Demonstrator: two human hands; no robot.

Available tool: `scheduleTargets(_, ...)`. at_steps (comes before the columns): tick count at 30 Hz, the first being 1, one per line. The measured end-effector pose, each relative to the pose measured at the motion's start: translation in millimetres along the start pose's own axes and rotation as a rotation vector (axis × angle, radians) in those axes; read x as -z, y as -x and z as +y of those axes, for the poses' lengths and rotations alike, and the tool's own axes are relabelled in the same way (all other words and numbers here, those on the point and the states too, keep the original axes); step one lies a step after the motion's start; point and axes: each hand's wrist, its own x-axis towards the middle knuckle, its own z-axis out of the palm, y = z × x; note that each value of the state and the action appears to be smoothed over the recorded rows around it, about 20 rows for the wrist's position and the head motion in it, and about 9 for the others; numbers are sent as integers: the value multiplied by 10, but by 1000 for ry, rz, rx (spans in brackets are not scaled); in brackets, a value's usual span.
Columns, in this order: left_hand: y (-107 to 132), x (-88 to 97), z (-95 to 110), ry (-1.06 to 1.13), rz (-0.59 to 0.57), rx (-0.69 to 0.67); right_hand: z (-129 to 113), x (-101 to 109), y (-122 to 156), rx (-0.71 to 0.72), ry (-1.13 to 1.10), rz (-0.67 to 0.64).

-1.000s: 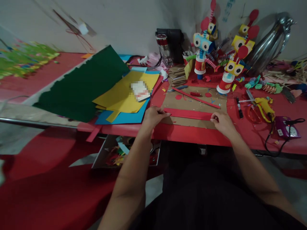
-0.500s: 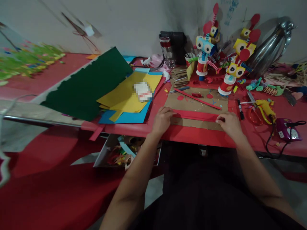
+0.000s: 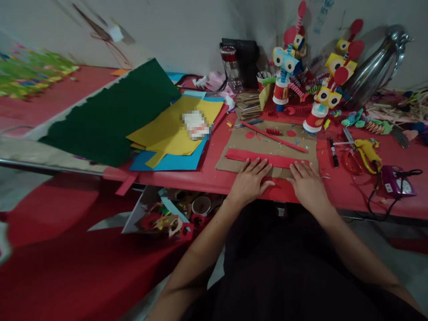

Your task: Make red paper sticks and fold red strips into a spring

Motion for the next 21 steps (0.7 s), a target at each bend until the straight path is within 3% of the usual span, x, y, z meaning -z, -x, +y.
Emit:
scheduleTargets(4, 43, 22, -34, -21, -8, 39, -45, -43, 49, -22, -37, -26)
scheduleTargets(12, 190, 42, -275, -12, 83, 299, 97, -21, 128, 11, -90, -76)
scheduleTargets(18, 151, 44, -334, 4, 165, 462, 138, -20, 168, 14, -72, -77)
scheduleTargets(21, 121, 80, -406, 35, 198, 473, 123, -11, 174, 12, -60, -81)
